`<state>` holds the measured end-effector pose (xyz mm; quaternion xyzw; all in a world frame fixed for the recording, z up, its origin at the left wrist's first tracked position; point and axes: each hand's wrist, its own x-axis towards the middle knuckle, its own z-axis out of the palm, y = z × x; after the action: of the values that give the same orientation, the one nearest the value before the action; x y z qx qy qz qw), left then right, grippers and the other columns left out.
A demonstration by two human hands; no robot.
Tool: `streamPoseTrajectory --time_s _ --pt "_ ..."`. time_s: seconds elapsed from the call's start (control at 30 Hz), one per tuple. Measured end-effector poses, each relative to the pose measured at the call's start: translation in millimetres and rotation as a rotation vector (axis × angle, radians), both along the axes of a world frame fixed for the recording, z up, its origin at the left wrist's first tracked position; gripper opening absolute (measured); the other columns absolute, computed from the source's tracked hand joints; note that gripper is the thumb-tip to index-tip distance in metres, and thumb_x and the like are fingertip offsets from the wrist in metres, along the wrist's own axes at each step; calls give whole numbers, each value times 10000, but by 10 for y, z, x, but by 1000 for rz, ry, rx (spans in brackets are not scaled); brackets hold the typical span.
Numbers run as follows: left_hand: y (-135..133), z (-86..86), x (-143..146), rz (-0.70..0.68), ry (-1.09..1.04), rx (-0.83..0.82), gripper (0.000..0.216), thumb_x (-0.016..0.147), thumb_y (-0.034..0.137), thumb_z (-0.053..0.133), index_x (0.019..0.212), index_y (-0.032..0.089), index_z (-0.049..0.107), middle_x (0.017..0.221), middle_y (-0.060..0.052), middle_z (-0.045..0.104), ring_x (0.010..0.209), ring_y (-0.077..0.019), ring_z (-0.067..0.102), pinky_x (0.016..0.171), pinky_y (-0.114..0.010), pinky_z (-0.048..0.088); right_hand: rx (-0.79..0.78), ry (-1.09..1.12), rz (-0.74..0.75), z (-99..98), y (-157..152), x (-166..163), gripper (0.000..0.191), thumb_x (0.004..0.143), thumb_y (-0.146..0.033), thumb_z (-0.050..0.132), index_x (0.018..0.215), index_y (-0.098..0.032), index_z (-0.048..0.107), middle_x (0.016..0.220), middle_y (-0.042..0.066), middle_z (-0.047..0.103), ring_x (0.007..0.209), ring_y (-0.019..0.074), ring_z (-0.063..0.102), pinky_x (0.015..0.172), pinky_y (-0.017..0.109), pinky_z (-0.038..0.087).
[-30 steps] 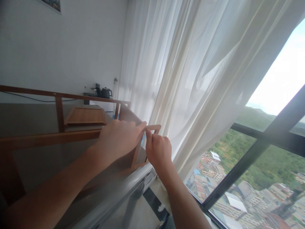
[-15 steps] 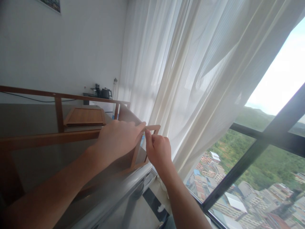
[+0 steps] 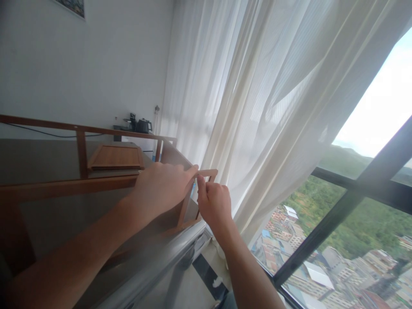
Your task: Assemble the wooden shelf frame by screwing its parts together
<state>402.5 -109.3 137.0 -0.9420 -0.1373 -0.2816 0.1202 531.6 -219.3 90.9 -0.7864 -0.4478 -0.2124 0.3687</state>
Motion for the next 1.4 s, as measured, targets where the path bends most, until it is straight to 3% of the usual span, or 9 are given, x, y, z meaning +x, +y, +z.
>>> streamPoseTrajectory --time_s 0.53,0.9,1.4 --pt "16 -10 18 9 0 -12 307 1012 219 432 1197 227 677 700 -90 715 739 -311 763 607 -300 443 -28 148 41 8 -2 28 637 1075 -547 416 583 -238 676 502 -8 700 568 187 735 655 287 502" --pt "4 -2 7 12 16 5 326 1014 217 430 1224 219 679 701 -84 711 688 -309 751 557 -297 413 -26 147 47 -7 0 20 647 1074 -560 409 585 -237 684 501 -6 698 555 181 722 656 295 487" --pt "13 -23 19 3 2 6 318 1017 213 425 1213 209 676 689 -91 703 722 -302 756 600 -296 418 -25 187 47 13 1 18 646 1072 -555 407 596 -222 692 496 5 697 534 181 719 631 288 499"
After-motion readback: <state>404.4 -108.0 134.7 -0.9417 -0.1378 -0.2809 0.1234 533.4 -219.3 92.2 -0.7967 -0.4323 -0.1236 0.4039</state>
